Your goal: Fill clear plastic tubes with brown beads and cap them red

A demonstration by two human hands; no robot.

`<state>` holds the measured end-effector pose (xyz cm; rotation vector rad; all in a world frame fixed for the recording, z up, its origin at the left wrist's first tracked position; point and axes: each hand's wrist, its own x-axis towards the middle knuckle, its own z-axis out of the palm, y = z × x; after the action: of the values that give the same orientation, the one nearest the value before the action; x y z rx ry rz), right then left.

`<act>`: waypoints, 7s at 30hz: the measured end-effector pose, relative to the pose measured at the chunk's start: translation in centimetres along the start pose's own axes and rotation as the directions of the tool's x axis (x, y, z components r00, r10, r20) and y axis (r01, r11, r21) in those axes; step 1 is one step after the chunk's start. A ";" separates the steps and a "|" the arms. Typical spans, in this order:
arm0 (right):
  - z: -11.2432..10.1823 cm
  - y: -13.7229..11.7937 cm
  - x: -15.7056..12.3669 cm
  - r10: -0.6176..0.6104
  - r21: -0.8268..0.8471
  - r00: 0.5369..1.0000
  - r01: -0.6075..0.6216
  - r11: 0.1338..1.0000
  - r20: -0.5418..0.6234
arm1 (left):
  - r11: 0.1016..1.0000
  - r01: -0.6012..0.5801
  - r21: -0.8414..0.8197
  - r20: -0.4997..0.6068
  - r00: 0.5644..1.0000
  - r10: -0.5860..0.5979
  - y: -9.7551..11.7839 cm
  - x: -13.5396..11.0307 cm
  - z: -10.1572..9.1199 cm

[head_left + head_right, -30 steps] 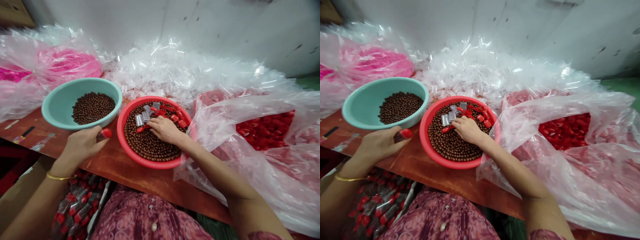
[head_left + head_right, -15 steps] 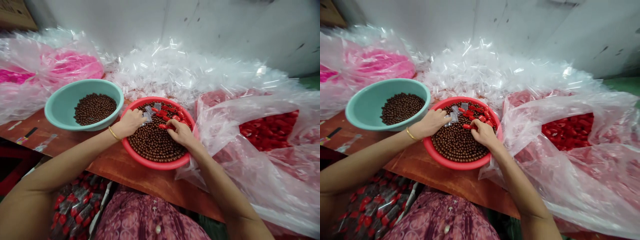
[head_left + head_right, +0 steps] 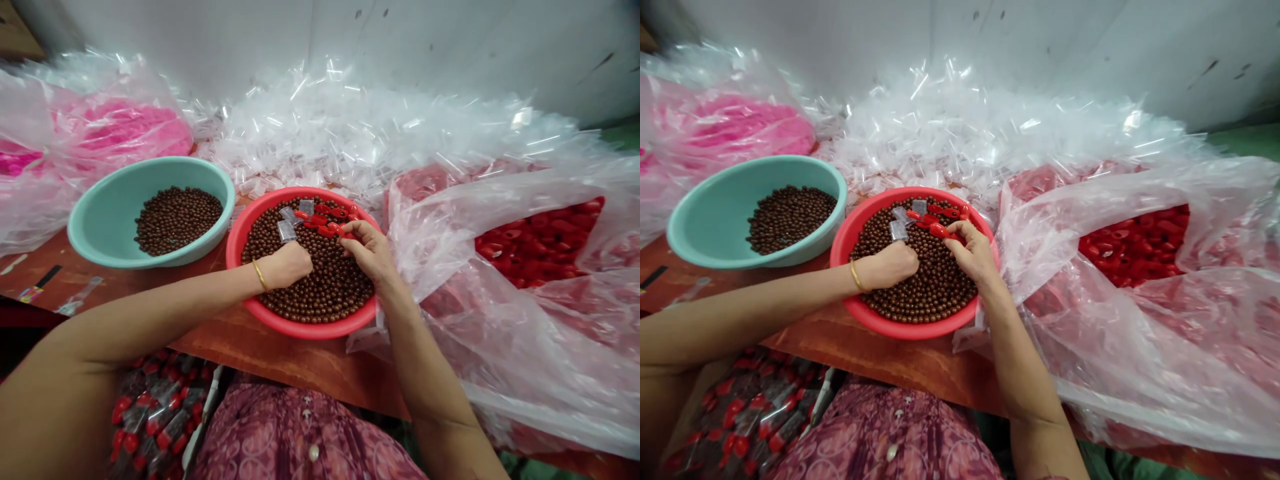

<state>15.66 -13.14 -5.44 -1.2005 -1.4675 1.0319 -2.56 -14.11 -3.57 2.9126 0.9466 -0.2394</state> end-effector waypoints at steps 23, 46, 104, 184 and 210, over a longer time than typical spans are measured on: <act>0.3 -0.2 -0.5 -0.017 0.003 0.999 0.017 1.000 0.044 | 0.524 0.061 -0.849 -0.200 0.882 -0.427 0.0 -3.6 -0.7; 0.4 -0.6 -0.3 -0.013 -0.005 1.000 0.013 1.000 0.011 | 0.140 -0.145 -0.979 -0.177 0.953 -0.248 -1.8 -1.7 0.5; 3.0 -2.6 -5.0 -0.535 -0.437 0.836 0.529 0.727 0.121 | -0.206 -0.071 -0.976 -0.023 0.973 -0.230 1.1 -2.9 -1.1; 4.1 -3.1 -5.7 -0.460 -0.502 0.874 0.330 0.800 -0.158 | 0.475 0.020 -0.880 -0.232 0.854 -0.466 1.9 -2.4 -0.4; 1.1 -2.8 -6.2 -0.593 -0.607 0.749 0.626 0.489 0.295 | 0.509 0.008 -0.861 -0.238 0.878 -0.415 1.8 -2.7 -0.5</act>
<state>14.49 -19.76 -3.94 -0.9566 -2.1952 -0.0213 -3.62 -17.11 -2.61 1.9128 1.0661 0.7034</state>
